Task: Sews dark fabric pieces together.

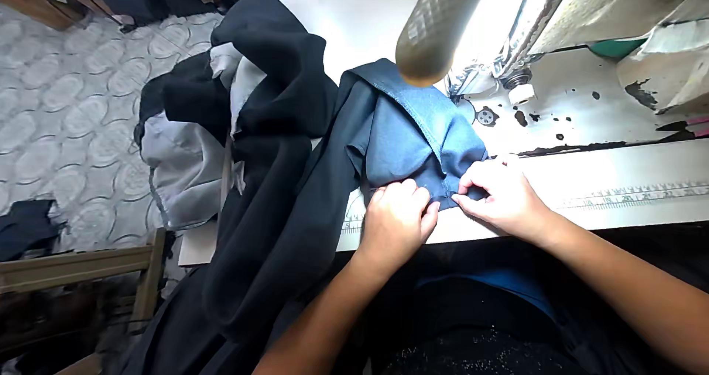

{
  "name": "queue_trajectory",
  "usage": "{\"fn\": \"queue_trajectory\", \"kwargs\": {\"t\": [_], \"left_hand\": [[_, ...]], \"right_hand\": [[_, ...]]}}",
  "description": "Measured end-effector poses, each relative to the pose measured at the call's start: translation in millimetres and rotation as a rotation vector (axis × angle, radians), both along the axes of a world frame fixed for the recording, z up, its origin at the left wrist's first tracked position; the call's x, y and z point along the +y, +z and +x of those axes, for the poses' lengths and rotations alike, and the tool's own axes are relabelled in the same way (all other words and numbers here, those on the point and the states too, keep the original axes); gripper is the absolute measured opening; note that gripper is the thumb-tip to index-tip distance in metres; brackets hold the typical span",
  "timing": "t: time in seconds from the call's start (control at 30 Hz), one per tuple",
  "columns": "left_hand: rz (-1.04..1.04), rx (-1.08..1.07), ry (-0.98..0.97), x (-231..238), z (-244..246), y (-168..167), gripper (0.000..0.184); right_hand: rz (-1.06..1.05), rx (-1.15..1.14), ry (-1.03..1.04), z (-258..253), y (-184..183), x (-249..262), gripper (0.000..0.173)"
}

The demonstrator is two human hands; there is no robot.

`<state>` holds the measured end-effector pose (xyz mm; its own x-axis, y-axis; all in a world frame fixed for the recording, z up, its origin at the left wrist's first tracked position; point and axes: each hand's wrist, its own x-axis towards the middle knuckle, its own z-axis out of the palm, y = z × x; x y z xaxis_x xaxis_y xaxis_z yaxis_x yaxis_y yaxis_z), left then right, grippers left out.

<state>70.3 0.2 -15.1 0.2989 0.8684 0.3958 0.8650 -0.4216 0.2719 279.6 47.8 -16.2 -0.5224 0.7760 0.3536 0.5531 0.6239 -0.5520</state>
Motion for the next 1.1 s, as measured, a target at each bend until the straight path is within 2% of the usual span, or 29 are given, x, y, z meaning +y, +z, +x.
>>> {"fn": "queue_trajectory", "kwargs": {"t": [0.07,0.17,0.27,0.33,0.4,0.63,0.73,0.8,0.87,0.93,1.0,1.03,1.1], "left_hand": [[-0.022,-0.056,-0.090,0,-5,0,0.021],[-0.063,-0.098,-0.181,-1,-12,-3,0.026],[-0.078,-0.116,-0.156,1,-12,-1,0.028],[-0.084,-0.117,-0.116,3,-9,0,0.028],[-0.116,-0.085,-0.069,6,-5,4,0.033],[-0.201,0.076,0.019,11,5,16,0.034],[-0.240,0.047,0.013,13,4,16,0.032],[-0.211,-0.025,-0.025,12,1,12,0.021],[-0.068,-0.036,-0.109,10,-1,2,0.025],[0.000,0.039,-0.132,5,2,1,0.030],[-0.114,0.207,-0.091,-9,18,20,0.034],[-0.245,0.324,-0.065,-17,32,35,0.039],[-0.418,0.558,-0.100,-24,58,61,0.044]], "right_hand": [[0.082,-0.013,0.072,5,-4,2,0.018],[0.061,-0.071,0.158,15,-2,8,0.025],[-0.091,-0.106,0.209,21,5,16,0.034],[-0.145,-0.075,0.185,19,6,19,0.026],[-0.193,-0.037,0.149,16,8,21,0.026],[-0.164,-0.043,0.057,6,5,19,0.026],[-0.192,-0.090,0.058,5,9,20,0.027],[-0.214,-0.105,0.072,5,12,22,0.024],[-0.140,-0.115,0.066,5,13,18,0.016],[0.186,-0.159,0.026,3,7,5,0.016],[0.514,-0.215,-0.024,5,-2,-9,0.020],[0.557,-0.229,-0.044,6,-7,-14,0.022],[0.472,-0.185,-0.066,11,-8,-17,0.025]]}}
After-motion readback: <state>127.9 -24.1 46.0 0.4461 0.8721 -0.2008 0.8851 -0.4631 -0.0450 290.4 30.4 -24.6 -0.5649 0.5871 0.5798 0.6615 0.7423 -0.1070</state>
